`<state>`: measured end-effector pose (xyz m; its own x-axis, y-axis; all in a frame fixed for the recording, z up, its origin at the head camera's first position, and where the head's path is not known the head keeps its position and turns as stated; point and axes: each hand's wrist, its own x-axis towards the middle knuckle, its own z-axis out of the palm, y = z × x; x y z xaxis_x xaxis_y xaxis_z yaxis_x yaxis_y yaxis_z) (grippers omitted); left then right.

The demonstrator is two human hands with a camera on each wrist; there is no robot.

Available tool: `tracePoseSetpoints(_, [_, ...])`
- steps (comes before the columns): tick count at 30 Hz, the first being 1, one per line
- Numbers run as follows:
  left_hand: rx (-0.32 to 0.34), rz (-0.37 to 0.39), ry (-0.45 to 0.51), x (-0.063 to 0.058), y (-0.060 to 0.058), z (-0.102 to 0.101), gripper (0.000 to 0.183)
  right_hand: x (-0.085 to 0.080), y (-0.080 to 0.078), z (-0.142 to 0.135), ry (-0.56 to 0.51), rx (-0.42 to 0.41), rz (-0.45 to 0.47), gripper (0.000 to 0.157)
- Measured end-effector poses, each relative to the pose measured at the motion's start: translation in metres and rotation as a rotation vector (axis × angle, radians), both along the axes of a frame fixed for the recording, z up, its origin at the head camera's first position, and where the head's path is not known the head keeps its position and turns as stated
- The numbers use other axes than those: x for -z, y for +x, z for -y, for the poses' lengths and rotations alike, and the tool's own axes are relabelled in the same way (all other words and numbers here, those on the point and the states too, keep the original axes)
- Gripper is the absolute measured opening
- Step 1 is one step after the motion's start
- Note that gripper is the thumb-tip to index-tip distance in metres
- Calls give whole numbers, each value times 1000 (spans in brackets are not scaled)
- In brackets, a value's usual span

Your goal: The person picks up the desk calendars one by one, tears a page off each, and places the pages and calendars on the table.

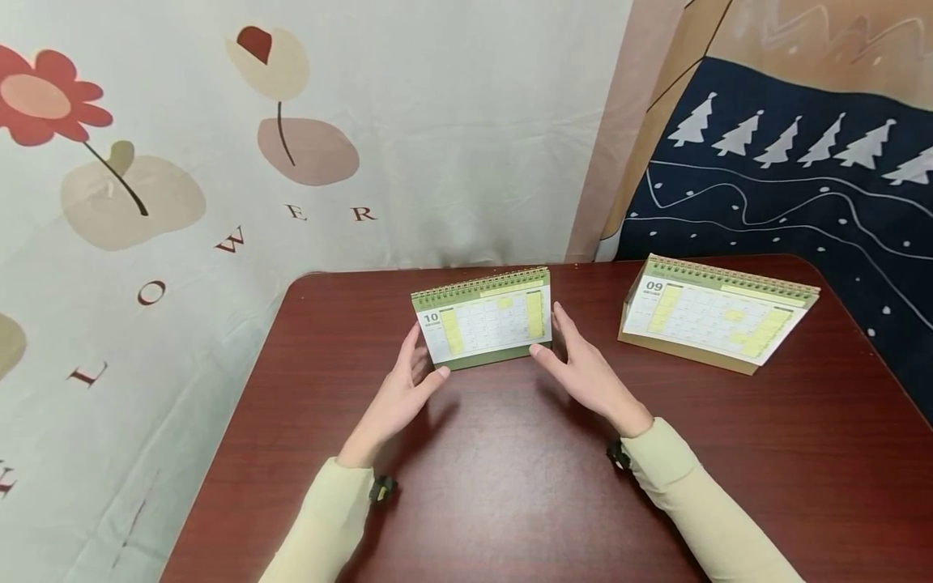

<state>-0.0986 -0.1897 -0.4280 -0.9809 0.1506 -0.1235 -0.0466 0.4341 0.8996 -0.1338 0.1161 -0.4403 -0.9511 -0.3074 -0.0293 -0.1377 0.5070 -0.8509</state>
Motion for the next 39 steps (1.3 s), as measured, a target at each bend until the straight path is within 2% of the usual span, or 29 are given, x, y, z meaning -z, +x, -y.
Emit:
tracePoseSetpoints(8, [5,-9,24,0,1,-2,93,1,0,3,-91,-10,-39,82])
tracePoseSetpoints(17, [41,-53,45,-1,-1,-2,99,-4,0,-2,-22,4,-130,75])
tracePoseSetpoints(26, [95,-116,50,-4,-1,-6,103,-5,2,-11,-52,40,-132,74])
tracePoseSetpoints(39, [94,-230,-9,-9,-1,-13,102,-11,10,-17,-96,66,-76,75])
